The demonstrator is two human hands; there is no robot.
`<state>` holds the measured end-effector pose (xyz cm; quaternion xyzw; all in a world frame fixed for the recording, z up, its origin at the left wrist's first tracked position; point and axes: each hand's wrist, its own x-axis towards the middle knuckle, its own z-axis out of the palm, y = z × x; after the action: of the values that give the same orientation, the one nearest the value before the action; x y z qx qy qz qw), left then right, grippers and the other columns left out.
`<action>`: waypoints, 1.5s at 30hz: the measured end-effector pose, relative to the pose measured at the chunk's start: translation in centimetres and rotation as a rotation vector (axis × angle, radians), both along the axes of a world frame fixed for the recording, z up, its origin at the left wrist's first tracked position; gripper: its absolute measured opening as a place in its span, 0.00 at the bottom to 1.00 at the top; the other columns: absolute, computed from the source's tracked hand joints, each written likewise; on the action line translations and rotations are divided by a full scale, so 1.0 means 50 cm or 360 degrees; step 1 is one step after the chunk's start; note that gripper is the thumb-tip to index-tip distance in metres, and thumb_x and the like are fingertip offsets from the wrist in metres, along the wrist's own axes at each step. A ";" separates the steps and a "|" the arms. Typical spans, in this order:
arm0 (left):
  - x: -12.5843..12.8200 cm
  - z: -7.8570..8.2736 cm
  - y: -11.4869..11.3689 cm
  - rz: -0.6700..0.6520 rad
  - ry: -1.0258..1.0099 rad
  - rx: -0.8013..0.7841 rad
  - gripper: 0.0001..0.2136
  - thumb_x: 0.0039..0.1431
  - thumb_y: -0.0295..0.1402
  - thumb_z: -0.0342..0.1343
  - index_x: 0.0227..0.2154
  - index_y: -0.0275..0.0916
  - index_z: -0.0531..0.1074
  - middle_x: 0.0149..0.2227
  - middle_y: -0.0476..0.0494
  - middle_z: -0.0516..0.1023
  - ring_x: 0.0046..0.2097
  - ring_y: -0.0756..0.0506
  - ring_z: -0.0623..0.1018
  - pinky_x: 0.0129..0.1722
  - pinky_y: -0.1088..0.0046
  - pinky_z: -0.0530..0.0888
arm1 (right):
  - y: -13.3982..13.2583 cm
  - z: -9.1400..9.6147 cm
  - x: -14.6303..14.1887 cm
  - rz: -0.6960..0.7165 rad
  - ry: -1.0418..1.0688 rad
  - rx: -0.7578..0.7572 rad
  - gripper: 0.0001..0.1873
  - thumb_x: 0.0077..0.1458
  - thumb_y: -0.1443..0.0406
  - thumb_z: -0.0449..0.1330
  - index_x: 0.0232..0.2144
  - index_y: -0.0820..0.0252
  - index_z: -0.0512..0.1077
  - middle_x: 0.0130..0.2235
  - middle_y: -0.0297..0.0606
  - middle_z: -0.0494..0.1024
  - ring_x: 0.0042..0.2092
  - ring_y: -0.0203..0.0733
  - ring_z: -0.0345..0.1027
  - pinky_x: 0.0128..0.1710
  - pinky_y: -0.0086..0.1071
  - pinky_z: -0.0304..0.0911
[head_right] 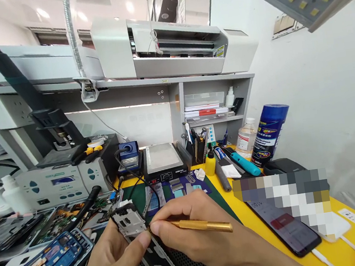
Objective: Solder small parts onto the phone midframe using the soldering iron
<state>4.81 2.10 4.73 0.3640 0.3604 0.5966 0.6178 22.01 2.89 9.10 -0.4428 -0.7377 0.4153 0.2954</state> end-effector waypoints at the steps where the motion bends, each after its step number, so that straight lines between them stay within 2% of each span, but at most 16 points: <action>1: 0.000 0.000 0.000 0.0001 0.0009 0.0000 0.33 0.47 0.40 0.74 0.55 0.38 0.71 0.50 0.35 0.85 0.53 0.33 0.82 0.53 0.58 0.79 | 0.000 0.000 -0.001 -0.0003 -0.0005 0.0002 0.17 0.68 0.57 0.58 0.33 0.62 0.78 0.25 0.31 0.69 0.27 0.33 0.57 0.24 0.26 0.53; 6: 0.000 -0.001 -0.001 0.0037 0.0025 -0.0019 0.30 0.45 0.40 0.75 0.51 0.39 0.73 0.50 0.35 0.85 0.54 0.32 0.81 0.52 0.58 0.79 | -0.004 0.008 -0.008 -0.0036 -0.0039 0.0020 0.17 0.67 0.57 0.57 0.31 0.62 0.77 0.24 0.30 0.66 0.26 0.32 0.55 0.22 0.25 0.50; 13: -0.004 -0.007 0.002 -0.0013 -0.0004 -0.0026 0.29 0.46 0.41 0.75 0.49 0.38 0.72 0.49 0.35 0.85 0.52 0.33 0.82 0.54 0.58 0.78 | 0.000 0.009 -0.005 -0.0007 0.0027 -0.0013 0.16 0.67 0.58 0.58 0.33 0.63 0.79 0.26 0.32 0.71 0.28 0.34 0.59 0.26 0.26 0.56; 18: -0.008 -0.008 0.002 -0.0037 -0.0022 -0.0060 0.33 0.45 0.40 0.76 0.53 0.38 0.71 0.49 0.35 0.85 0.54 0.32 0.82 0.54 0.57 0.78 | -0.001 0.007 0.000 0.0063 0.0132 -0.0136 0.15 0.66 0.57 0.60 0.37 0.63 0.80 0.24 0.29 0.66 0.25 0.31 0.53 0.21 0.25 0.49; 24: -0.006 0.001 -0.002 -0.0060 -0.0053 -0.0062 0.36 0.41 0.40 0.77 0.54 0.38 0.73 0.47 0.36 0.86 0.52 0.31 0.83 0.53 0.56 0.78 | -0.001 0.008 -0.004 0.0004 0.0098 -0.0256 0.12 0.64 0.62 0.60 0.32 0.63 0.80 0.21 0.27 0.64 0.21 0.29 0.49 0.17 0.23 0.44; 27: -0.005 0.003 -0.001 -0.0106 -0.0040 -0.0031 0.35 0.43 0.41 0.76 0.54 0.38 0.72 0.46 0.36 0.86 0.52 0.32 0.83 0.53 0.57 0.78 | 0.000 0.001 -0.003 -0.0069 0.0096 -0.0222 0.11 0.62 0.63 0.62 0.33 0.63 0.82 0.21 0.28 0.67 0.22 0.29 0.51 0.17 0.23 0.45; 30: -0.004 0.003 0.001 -0.0134 -0.0027 -0.0004 0.33 0.46 0.41 0.75 0.55 0.39 0.70 0.48 0.36 0.85 0.53 0.32 0.82 0.52 0.58 0.78 | -0.001 -0.003 0.001 -0.0056 0.0136 -0.0225 0.11 0.63 0.62 0.61 0.34 0.63 0.82 0.23 0.29 0.70 0.23 0.30 0.54 0.19 0.23 0.47; 33: -0.004 0.000 0.004 -0.0141 -0.0029 -0.0007 0.34 0.45 0.42 0.74 0.54 0.41 0.70 0.49 0.36 0.84 0.53 0.32 0.82 0.51 0.58 0.78 | 0.000 -0.002 0.003 -0.0025 0.0133 -0.0218 0.11 0.63 0.63 0.61 0.35 0.63 0.82 0.25 0.31 0.73 0.26 0.31 0.58 0.22 0.23 0.51; 37: -0.007 -0.002 0.008 -0.0147 -0.0004 -0.0002 0.29 0.44 0.42 0.75 0.48 0.40 0.73 0.47 0.37 0.84 0.53 0.32 0.82 0.52 0.59 0.78 | 0.003 0.006 0.001 0.0004 0.0166 -0.0236 0.12 0.63 0.62 0.62 0.35 0.64 0.83 0.26 0.35 0.77 0.28 0.34 0.64 0.26 0.25 0.57; 42: -0.008 -0.001 0.009 -0.0192 -0.0054 0.0013 0.26 0.45 0.39 0.75 0.46 0.40 0.74 0.46 0.39 0.84 0.54 0.33 0.81 0.54 0.59 0.76 | 0.006 0.009 -0.002 0.0018 0.0190 -0.0247 0.12 0.63 0.62 0.62 0.36 0.64 0.83 0.28 0.36 0.78 0.29 0.35 0.68 0.28 0.24 0.61; 45: -0.010 0.000 0.008 -0.0230 -0.0081 0.0027 0.19 0.47 0.38 0.75 0.40 0.40 0.76 0.44 0.40 0.85 0.53 0.33 0.81 0.55 0.58 0.76 | 0.007 0.009 -0.001 0.0033 0.0235 -0.0274 0.12 0.63 0.62 0.63 0.36 0.64 0.83 0.28 0.36 0.79 0.30 0.36 0.70 0.29 0.24 0.63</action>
<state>4.33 2.48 4.73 0.3792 0.3123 0.5625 0.6650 21.94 3.23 9.55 -0.4272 -0.6801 0.5115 0.3055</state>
